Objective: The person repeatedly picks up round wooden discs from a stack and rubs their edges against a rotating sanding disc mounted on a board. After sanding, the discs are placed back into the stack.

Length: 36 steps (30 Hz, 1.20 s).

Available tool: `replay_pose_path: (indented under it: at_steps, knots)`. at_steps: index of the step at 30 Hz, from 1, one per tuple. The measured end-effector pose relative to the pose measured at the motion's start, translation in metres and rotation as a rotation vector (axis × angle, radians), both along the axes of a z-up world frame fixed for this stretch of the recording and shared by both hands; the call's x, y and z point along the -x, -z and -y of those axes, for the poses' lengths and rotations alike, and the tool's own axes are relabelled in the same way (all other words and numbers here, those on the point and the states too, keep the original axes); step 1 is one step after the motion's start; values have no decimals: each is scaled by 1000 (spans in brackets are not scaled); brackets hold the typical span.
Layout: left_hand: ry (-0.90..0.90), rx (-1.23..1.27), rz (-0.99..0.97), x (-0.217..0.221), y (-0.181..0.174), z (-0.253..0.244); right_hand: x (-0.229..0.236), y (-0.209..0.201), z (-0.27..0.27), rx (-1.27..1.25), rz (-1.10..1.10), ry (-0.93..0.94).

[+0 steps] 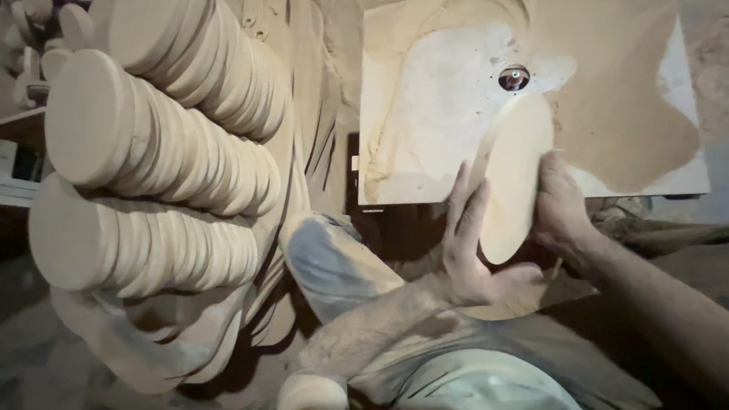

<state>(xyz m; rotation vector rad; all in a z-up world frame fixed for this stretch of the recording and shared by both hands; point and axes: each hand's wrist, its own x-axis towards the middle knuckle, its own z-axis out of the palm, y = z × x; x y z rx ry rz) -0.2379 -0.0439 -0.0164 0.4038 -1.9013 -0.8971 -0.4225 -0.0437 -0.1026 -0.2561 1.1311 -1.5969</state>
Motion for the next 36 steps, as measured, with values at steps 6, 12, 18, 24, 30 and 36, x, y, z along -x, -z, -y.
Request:
replay_pose_path:
  at_steps: [6,12,18,24,30,36]
  knots:
    - [-131,140,295,-6,42,13,-20,31,6,82,-32,-335]
    - [150,237,672,-14,67,58,-7,49,17,-152,-267,-359]
    - [266,409,969,-19,58,163,20,32,39,-215,-644,-343]
    - [295,423,863,-6,99,224,20,4,38,-295,-1513,-514]
    - [364,340,876,11,112,253,12,-7,38,-198,-1692,-567]
    - [376,406,875,27,117,267,24,0,56,-285,-1662,-589]
